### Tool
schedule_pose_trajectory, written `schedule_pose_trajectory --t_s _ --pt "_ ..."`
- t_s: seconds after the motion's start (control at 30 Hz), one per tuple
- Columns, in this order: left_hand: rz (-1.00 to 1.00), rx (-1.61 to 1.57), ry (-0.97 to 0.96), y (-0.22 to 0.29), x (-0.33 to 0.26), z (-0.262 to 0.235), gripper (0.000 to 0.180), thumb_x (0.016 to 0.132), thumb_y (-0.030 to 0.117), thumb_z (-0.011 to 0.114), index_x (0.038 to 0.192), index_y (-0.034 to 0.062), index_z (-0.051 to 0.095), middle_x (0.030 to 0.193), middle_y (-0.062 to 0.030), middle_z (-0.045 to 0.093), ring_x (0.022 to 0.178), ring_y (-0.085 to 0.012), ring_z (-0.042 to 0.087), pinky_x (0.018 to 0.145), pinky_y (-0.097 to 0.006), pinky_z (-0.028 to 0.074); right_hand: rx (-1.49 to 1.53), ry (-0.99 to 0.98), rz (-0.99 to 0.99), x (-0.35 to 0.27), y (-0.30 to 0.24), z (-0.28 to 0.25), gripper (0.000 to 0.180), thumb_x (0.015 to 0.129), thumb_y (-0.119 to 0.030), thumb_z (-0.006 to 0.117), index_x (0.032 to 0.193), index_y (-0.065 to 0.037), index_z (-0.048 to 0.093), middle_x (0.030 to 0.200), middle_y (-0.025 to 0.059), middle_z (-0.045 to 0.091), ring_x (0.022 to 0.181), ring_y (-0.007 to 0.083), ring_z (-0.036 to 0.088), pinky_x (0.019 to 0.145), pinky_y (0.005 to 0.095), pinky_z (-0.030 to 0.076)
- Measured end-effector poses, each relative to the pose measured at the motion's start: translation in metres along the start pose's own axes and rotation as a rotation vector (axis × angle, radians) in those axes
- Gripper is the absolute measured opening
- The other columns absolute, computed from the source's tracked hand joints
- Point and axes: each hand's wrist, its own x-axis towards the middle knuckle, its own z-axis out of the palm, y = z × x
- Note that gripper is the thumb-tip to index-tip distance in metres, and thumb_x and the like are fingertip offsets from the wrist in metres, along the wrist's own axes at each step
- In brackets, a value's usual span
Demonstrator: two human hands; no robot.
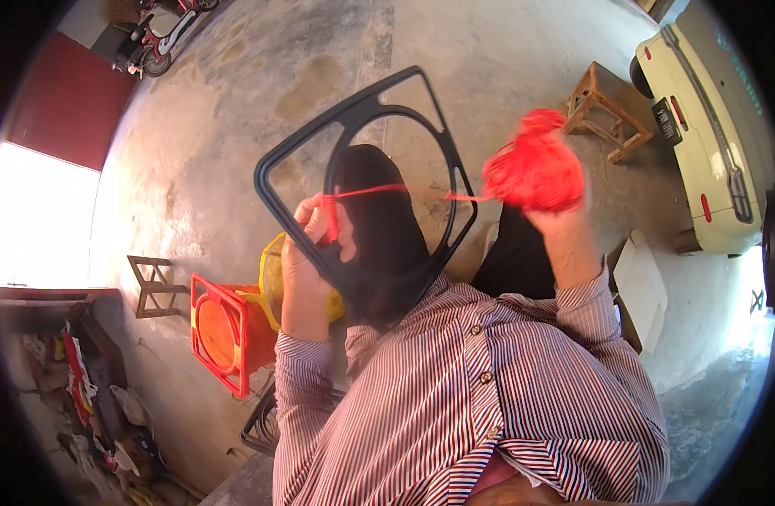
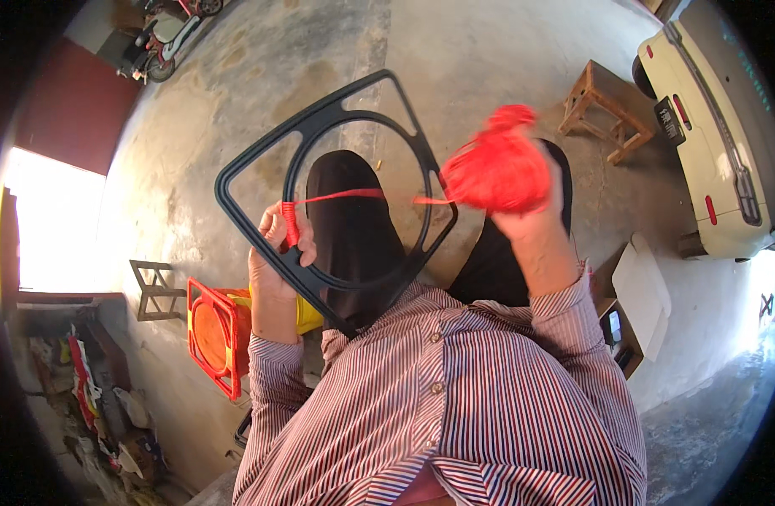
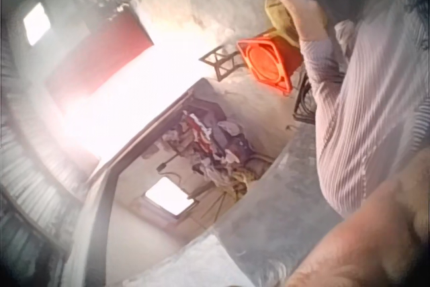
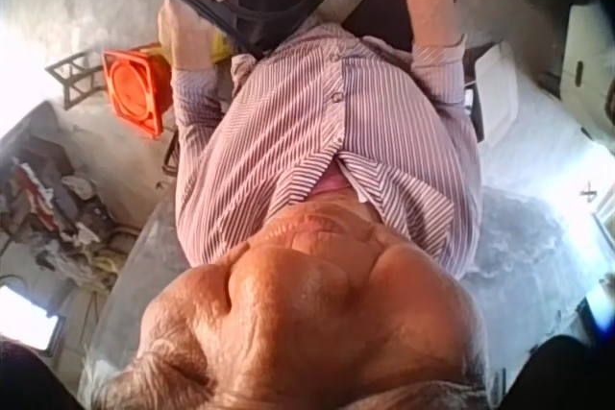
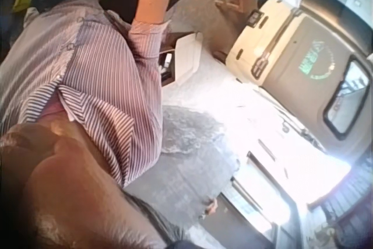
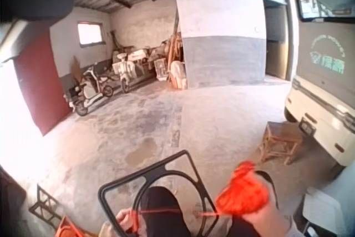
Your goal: The person wraps a red bundle of rope around a circular section of a black plastic frame by hand.
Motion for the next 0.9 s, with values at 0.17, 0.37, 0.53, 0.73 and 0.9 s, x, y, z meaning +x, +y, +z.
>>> schedule_pose_trajectory --t_s 0.17,0.37,0.53,0.73,0.9 --pt "-0.166 -0.26 -0.396 -0.009 0.008 0.03 0.043 0.095 0.03 0.059 0.122 -0.0034 0.055 0.092 -0.0123 0.06 0.072 -0.0184 0.058 0.046 -0.025 0.044 -0.523 -0.589 0.296 -0.029 0.045 0.065 0.061 0.083 -0.011 0.072 0.137 0.0 0.046 0.109 0.012 0.067 0.1 0.0177 0.063 0.088 0.0296 0.049" --pt "-0.19 -0.162 -0.095 -0.024 -0.006 0.055 0.037 0.095 0.028 0.057 0.118 -0.0006 0.06 0.114 -0.0151 0.065 0.106 -0.0252 0.063 0.094 -0.04 0.051 -1.293 -0.479 -0.045 -0.018 0.067 0.08 0.034 0.085 -0.02 0.072 0.111 -0.002 0.058 0.091 0.0079 0.067 0.086 0.0125 0.06 0.078 0.0282 0.046" --pt "-0.309 -0.398 -0.174 -0.019 -0.013 0.068 0.048 0.086 0.023 0.065 0.126 -0.001 0.054 0.118 -0.0157 0.062 0.109 -0.027 0.061 0.098 -0.043 0.048 -0.504 -0.432 0.327 -0.008 0.071 0.025 0.047 0.086 -0.031 0.07 0.12 0.0 0.06 0.105 0.0117 0.067 0.097 0.0205 0.062 0.086 0.034 0.047" --pt "-0.32 -0.243 -0.118 -0.031 -0.023 0.072 0.039 0.097 0.025 0.052 0.128 0.0008 0.053 0.115 -0.0113 0.062 0.1 -0.0206 0.061 0.085 -0.033 0.049 -0.174 -0.56 0.392 0.0 0.077 0.045 0.057 0.081 -0.026 0.076 0.128 0.001 0.055 0.122 0.0124 0.063 0.115 0.0229 0.058 0.102 0.0384 0.043" --pt "-0.211 -0.006 -0.296 -0.018 -0.015 0.062 0.079 0.09 0.065 0.042 0.125 -0.0049 0.055 0.089 -0.0187 0.058 0.064 -0.0198 0.054 0.046 -0.026 0.038 -0.479 -0.302 0.074 0.016 0.051 -0.008 0.04 0.091 -0.02 0.062 0.125 0.001 0.057 0.123 0.0145 0.063 0.113 0.0217 0.059 0.1 0.037 0.044"
